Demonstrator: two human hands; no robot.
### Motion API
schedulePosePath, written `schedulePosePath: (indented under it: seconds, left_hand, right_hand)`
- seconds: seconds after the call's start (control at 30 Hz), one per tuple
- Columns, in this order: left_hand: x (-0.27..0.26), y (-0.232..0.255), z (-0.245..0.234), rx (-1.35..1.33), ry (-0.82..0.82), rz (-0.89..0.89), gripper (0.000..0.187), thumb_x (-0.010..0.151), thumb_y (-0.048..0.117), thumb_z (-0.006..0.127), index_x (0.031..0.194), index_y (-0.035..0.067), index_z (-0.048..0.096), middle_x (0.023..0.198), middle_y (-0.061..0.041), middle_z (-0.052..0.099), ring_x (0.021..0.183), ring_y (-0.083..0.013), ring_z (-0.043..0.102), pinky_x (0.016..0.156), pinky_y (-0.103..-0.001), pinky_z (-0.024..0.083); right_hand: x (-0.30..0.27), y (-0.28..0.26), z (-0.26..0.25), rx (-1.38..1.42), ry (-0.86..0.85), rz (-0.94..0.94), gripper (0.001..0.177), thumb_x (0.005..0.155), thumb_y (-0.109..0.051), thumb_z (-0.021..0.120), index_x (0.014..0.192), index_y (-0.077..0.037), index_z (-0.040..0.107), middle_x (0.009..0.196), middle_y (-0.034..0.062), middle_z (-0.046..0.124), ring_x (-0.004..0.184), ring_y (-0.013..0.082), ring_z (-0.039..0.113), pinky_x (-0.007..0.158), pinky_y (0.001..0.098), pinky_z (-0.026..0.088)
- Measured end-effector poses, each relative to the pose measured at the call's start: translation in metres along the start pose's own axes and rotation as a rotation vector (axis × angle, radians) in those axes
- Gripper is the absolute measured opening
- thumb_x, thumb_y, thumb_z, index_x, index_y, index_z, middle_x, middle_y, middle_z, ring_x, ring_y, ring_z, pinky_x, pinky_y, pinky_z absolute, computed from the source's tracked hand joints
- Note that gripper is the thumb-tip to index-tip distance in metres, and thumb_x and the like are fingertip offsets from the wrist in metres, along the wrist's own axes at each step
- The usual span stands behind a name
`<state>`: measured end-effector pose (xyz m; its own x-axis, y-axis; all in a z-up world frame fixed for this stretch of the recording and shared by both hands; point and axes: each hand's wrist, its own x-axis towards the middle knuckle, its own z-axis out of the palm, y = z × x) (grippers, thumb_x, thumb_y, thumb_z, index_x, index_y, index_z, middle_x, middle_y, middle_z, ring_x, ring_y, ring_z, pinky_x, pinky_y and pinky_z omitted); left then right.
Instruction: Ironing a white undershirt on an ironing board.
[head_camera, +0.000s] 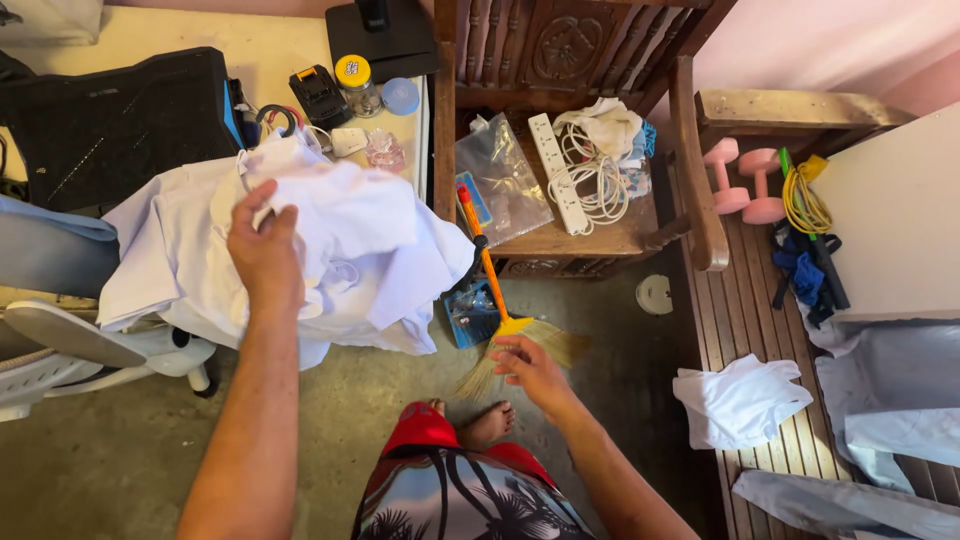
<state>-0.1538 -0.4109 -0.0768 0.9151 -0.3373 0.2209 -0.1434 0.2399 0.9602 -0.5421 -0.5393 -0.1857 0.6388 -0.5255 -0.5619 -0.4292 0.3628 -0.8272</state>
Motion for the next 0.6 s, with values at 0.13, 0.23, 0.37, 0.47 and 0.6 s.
schedulePosePath:
  seconds: [0.13,0.23,0.37,0.47,0.6]
  left_hand:
    - [0.001,0.017,0.006,-0.154,-0.037,-0.153,0.040,0.097,-0.005,0.067,0.135,0.006,0.065,0.115,-0.005,0.065,0.087,-0.0111,0.057,0.076,-0.024,0.045]
    - [-0.016,0.026,0.018,-0.204,-0.175,-0.200,0.039,0.099,-0.002,0.064,0.137,0.006,0.065,0.108,-0.005,0.067,0.082,-0.0101,0.056,0.071,-0.023,0.046]
    - [-0.060,0.025,0.023,-0.124,-0.660,-0.041,0.035,0.104,-0.001,0.060,0.137,0.007,0.064,0.118,0.000,0.065,0.103,-0.0088,0.059,0.092,-0.023,0.049]
    - [-0.072,0.013,0.018,0.098,-0.679,0.106,0.037,0.101,-0.003,0.059,0.134,0.010,0.065,0.124,-0.006,0.065,0.110,-0.0174,0.062,0.096,-0.029,0.051]
    - [-0.078,0.008,-0.027,0.402,-0.496,0.080,0.068,0.078,-0.001,0.068,0.143,0.009,0.050,0.140,-0.019,0.046,0.128,-0.0351,0.049,0.102,-0.043,0.045]
  right_hand:
    - [0.000,-0.046,0.031,0.041,-0.017,-0.072,0.043,0.099,-0.025,0.061,0.140,-0.012,0.060,0.121,0.0070,0.072,0.101,0.0150,0.069,0.086,0.0301,0.054]
    - [-0.003,-0.098,0.071,0.182,-0.105,-0.198,0.048,0.101,-0.028,0.059,0.146,-0.015,0.052,0.129,0.0087,0.070,0.109,0.0180,0.067,0.090,0.0332,0.055]
    - [0.014,-0.157,0.130,0.579,-0.175,-0.307,0.053,0.099,-0.027,0.057,0.150,-0.025,0.041,0.134,0.0021,0.063,0.118,0.0189,0.063,0.095,0.0413,0.054]
    - [0.064,-0.155,0.152,0.728,-0.070,-0.367,0.044,0.104,-0.023,0.056,0.146,-0.014,0.049,0.132,0.0041,0.065,0.119,0.0186,0.064,0.099,0.0409,0.052]
    - [0.076,-0.145,0.183,0.928,0.058,-0.426,0.036,0.109,-0.025,0.054,0.137,-0.002,0.056,0.128,0.0081,0.067,0.117,0.0208,0.066,0.102,0.0428,0.052]
